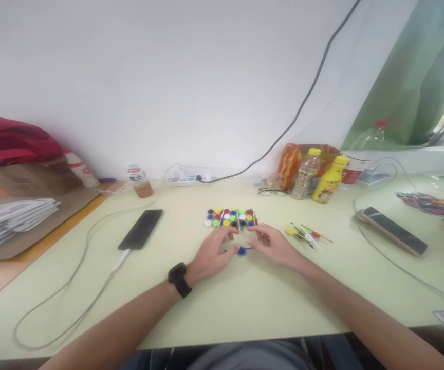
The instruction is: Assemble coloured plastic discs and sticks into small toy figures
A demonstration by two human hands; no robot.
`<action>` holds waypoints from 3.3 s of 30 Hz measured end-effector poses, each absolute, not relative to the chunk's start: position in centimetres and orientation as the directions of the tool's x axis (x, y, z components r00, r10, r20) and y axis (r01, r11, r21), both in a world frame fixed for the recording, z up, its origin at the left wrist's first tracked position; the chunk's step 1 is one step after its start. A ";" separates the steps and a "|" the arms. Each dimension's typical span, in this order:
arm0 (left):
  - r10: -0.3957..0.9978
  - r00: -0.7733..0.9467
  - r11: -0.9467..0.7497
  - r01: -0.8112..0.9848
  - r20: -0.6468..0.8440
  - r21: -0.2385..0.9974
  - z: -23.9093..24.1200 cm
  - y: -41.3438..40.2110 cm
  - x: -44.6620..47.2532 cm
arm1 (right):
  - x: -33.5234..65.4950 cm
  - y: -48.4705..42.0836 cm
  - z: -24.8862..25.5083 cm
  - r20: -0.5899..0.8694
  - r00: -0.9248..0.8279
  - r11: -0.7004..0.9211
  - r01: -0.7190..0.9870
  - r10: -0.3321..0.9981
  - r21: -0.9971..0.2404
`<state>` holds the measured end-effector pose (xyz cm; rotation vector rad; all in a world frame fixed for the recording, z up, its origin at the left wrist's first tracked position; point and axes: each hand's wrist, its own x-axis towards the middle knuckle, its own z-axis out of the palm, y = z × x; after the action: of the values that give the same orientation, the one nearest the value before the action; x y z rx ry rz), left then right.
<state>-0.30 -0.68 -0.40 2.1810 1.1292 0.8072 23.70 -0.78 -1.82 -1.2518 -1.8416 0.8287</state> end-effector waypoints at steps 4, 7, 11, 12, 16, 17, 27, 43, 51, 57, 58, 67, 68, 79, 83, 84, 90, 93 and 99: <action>0.876 0.395 -0.460 0.508 0.278 0.728 -0.4 -0.6 -0.4 | 23.8 -1.4 -0.6 -0.013 -0.202 0.077 0.432 0.979 -0.898; 0.885 0.351 -0.453 0.509 0.304 0.732 -0.4 -0.5 -0.4 | 24.0 -1.6 0.5 -0.087 -0.102 -0.042 0.380 0.991 -0.924; 0.882 0.334 -0.467 0.513 0.334 0.720 -0.4 -0.3 -0.3 | 24.4 -1.4 1.1 -0.009 -0.043 0.009 0.407 0.999 -0.913; 0.879 0.331 -0.472 0.514 0.342 0.716 -0.4 -0.3 -0.3 | 24.4 -1.4 1.1 0.004 -0.059 0.030 0.431 0.998 -0.902; 0.871 0.320 -0.490 0.513 0.373 0.705 -0.4 0.0 -0.4 | 24.3 -1.1 0.2 0.106 -0.185 0.189 0.524 0.977 -0.830; 0.871 0.317 -0.491 0.511 0.376 0.705 -0.4 0.0 -0.4 | 24.2 -1.0 -0.1 0.137 -0.215 0.234 0.538 0.967 -0.809; 0.795 0.401 -0.592 0.343 0.456 0.729 -0.5 0.0 -0.7 | 25.7 -1.0 0.3 0.377 -0.291 0.464 0.700 0.879 -0.542; 0.789 0.432 -0.606 0.426 0.438 0.672 -0.2 -0.1 -0.7 | 27.8 -1.3 1.9 0.088 -0.531 0.479 0.665 0.843 -0.573; 0.807 0.386 -0.587 0.449 0.446 0.673 0.0 -0.6 -0.3 | 31.1 -0.2 2.9 0.233 -0.362 0.430 0.762 0.903 -0.484; 0.794 0.395 -0.601 0.396 0.462 0.694 0.4 -0.9 -0.2 | 35.3 -0.3 0.0 0.323 -0.133 0.216 0.947 0.937 -0.237; 0.793 0.398 -0.601 0.389 0.462 0.698 0.5 -0.9 -0.2 | 35.7 -0.8 -0.7 0.306 -0.133 0.196 0.962 0.943 -0.188; 0.788 0.417 -0.601 0.365 0.452 0.710 0.1 -0.6 -0.3 | 37.3 -4.0 -4.4 0.276 -0.247 0.293 0.946 0.929 -0.141; 0.782 0.442 -0.605 0.367 0.440 0.706 0.0 -0.5 -0.4 | 37.5 -4.1 -4.5 0.283 -0.255 0.307 0.939 0.924 -0.156; 0.720 0.547 -0.665 0.369 0.427 0.649 0.1 -0.3 -0.9 | 39.5 -6.5 -5.1 0.321 -0.339 0.444 0.825 0.884 -0.349; 0.764 0.487 -0.623 0.389 0.423 0.678 -0.3 -0.1 -0.9 | 39.2 -7.8 -4.8 0.309 -0.343 0.448 0.801 0.887 -0.397; 0.777 0.468 -0.611 0.396 0.422 0.685 -0.4 -0.1 -0.8 | 38.9 -8.1 -4.7 0.303 -0.349 0.452 0.794 0.887 -0.406; 0.814 0.402 -0.571 0.417 0.420 0.707 -0.3 -0.3 -0.1 | 36.2 -10.0 -4.1 0.268 -0.410 0.490 0.742 0.872 -0.457; 0.820 0.399 -0.559 0.406 0.411 0.722 -0.2 -0.4 -0.1 | 34.1 -10.5 -3.6 0.259 -0.439 0.509 0.708 0.860 -0.490; 0.822 0.406 -0.551 0.390 0.399 0.738 -0.1 -0.3 -0.2 | 30.0 -10.8 -2.7 0.262 -0.497 0.554 0.643 0.827 -0.528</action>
<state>-0.20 -0.31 -0.11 2.1217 1.0277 1.0396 30.01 -10.78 -2.73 -1.1840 -2.3022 0.5015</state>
